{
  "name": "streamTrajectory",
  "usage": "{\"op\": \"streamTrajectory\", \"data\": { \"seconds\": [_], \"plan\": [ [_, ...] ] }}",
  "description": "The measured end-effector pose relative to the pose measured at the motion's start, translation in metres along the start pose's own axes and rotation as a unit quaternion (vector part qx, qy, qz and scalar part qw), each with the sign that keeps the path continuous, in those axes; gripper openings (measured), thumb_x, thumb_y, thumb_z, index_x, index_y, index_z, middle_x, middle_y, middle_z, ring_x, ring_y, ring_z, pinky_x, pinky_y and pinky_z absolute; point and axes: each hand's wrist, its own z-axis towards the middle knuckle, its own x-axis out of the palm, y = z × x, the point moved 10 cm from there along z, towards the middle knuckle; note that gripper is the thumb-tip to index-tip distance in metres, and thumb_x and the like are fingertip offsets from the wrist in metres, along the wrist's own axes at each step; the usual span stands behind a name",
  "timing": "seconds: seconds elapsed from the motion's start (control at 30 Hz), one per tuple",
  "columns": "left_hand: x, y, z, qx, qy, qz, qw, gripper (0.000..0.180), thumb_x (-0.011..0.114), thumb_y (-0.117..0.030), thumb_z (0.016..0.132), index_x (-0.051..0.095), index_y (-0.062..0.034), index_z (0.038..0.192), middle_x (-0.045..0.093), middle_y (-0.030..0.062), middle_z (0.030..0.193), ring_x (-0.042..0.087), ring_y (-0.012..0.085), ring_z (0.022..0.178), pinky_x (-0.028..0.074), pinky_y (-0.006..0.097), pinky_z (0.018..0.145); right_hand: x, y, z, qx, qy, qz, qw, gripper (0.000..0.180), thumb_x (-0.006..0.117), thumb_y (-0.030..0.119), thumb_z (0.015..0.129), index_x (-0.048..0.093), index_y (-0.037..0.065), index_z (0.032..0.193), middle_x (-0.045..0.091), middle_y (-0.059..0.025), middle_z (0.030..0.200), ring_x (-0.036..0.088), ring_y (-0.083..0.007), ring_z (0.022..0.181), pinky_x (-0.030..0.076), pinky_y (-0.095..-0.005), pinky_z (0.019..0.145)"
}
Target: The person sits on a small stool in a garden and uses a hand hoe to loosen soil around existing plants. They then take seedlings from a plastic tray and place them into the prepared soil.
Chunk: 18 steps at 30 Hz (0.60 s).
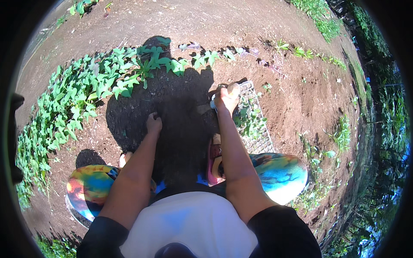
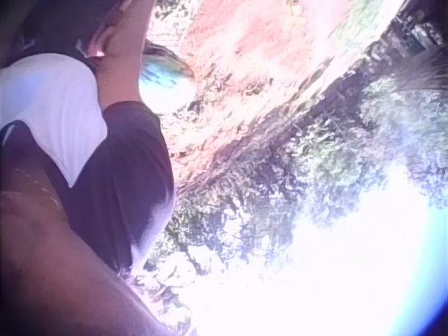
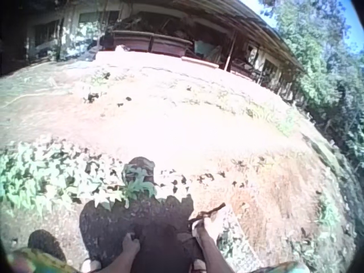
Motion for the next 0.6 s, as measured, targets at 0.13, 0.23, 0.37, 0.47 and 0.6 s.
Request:
{"op": "streamTrajectory", "data": {
  "seconds": [0.13, 0.23, 0.37, 0.47, 0.6],
  "plan": [
    [0.022, -0.005, 0.004, 0.008, 0.054, 0.075, 0.996, 0.062, 0.058, -0.008, 0.082, 0.045, 0.0022, 0.142, 0.059, 0.0292, 0.133, 0.056, 0.0413, 0.126, 0.044, 0.044, 0.107, -0.076, -0.191, 0.012, 0.195, -0.018, 0.249, 0.948, 0.009, 0.057, 0.019, 0.097, 0.056, 0.010, 0.100, 0.054, -0.0032, 0.082, 0.056, -0.0223, 0.071, 0.053, -0.0474, 0.072],
    [0.038, -0.002, 0.007, 0.038, 0.084, 0.126, 0.988, 0.071, 0.056, -0.004, 0.081, 0.035, 0.0044, 0.149, 0.053, 0.0305, 0.139, 0.050, 0.0420, 0.133, 0.041, 0.043, 0.111, -0.107, -0.248, -0.014, 0.399, -0.134, 0.244, 0.874, 0.008, 0.056, 0.021, 0.098, 0.056, 0.013, 0.098, 0.052, -0.0029, 0.078, 0.054, -0.0217, 0.071, 0.051, -0.0464, 0.069],
    [0.034, 0.004, 0.012, 0.023, 0.092, 0.059, 0.994, 0.074, 0.055, -0.001, 0.080, 0.032, 0.0045, 0.150, 0.048, 0.0303, 0.144, 0.045, 0.0417, 0.137, 0.038, 0.043, 0.114, -0.049, -0.179, -0.022, 0.351, -0.102, 0.276, 0.889, 0.010, 0.061, 0.015, 0.095, 0.054, 0.010, 0.100, 0.054, -0.0028, 0.078, 0.055, -0.0200, 0.068, 0.052, -0.0427, 0.067],
    [0.025, -0.007, 0.014, 0.019, 0.066, 0.077, 0.995, 0.066, 0.054, -0.002, 0.081, 0.040, 0.0027, 0.146, 0.049, 0.0298, 0.143, 0.047, 0.0410, 0.135, 0.040, 0.044, 0.112, 0.055, -0.055, -0.025, 0.169, 0.181, 0.226, 0.942, 0.022, 0.067, 0.006, 0.090, 0.060, 0.005, 0.111, 0.062, -0.0048, 0.094, 0.059, -0.0156, 0.083, 0.051, -0.0325, 0.072],
    [0.017, -0.045, 0.020, 0.076, 0.003, 0.118, 0.990, 0.047, 0.052, -0.006, 0.086, 0.057, -0.0001, 0.132, 0.056, 0.0285, 0.134, 0.054, 0.0407, 0.126, 0.044, 0.046, 0.106, 0.119, 0.114, -0.031, -0.026, 0.364, 0.080, 0.928, 0.029, 0.072, 0.006, 0.083, 0.061, 0.002, 0.109, 0.062, -0.0031, 0.092, 0.060, -0.0105, 0.078, 0.050, -0.0280, 0.067]
  ]
}}
